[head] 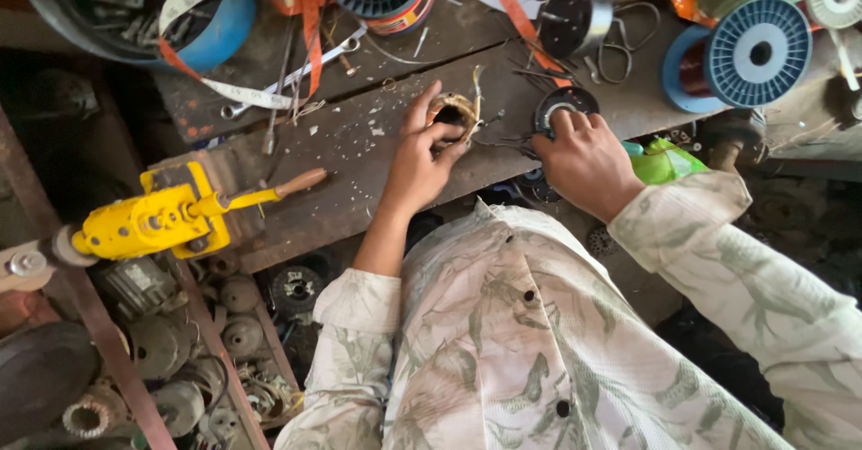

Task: The person works on a disassembled electrical motor component at a cluttered workbench. They use pliers to strip insulation from wires and manipulate the copper windings of the stator, while also handling a separate cylindrical metal part.

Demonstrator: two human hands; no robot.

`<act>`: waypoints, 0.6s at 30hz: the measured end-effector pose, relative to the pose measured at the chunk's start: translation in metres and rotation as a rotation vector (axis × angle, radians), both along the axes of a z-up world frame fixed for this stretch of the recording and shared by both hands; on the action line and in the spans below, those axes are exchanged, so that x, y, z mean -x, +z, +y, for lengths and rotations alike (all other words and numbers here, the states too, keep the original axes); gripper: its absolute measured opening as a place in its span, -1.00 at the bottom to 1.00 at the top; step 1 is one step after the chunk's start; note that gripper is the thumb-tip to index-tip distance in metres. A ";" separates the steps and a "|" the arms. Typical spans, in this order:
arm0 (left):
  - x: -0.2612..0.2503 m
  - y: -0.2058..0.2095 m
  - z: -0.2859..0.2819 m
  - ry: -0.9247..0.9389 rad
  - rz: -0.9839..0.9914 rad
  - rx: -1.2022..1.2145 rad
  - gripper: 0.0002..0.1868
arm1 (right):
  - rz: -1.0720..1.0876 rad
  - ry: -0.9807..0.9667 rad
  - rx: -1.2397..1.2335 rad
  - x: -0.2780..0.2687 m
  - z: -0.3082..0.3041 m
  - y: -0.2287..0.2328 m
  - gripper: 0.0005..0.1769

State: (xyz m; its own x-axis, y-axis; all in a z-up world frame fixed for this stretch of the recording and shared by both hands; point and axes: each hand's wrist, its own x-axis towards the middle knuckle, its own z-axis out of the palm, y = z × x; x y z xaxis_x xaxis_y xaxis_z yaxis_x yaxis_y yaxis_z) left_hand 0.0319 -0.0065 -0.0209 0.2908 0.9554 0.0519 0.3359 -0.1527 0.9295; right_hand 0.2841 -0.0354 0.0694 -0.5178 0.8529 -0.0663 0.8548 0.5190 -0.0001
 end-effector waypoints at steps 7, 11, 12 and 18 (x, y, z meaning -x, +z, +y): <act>0.004 -0.005 0.002 -0.004 -0.038 0.049 -0.83 | 0.020 0.021 0.087 -0.014 0.015 -0.016 -0.82; 0.004 -0.009 0.002 0.012 -0.069 0.049 -0.84 | 0.032 0.058 -0.084 -0.015 0.012 -0.015 -0.84; 0.003 -0.010 0.002 0.020 -0.086 0.065 -0.83 | 0.031 0.075 -0.163 -0.013 0.011 -0.013 -0.85; -0.006 0.000 0.004 0.101 -0.036 0.059 -0.82 | 0.012 -0.010 -0.290 -0.002 -0.013 -0.003 -0.86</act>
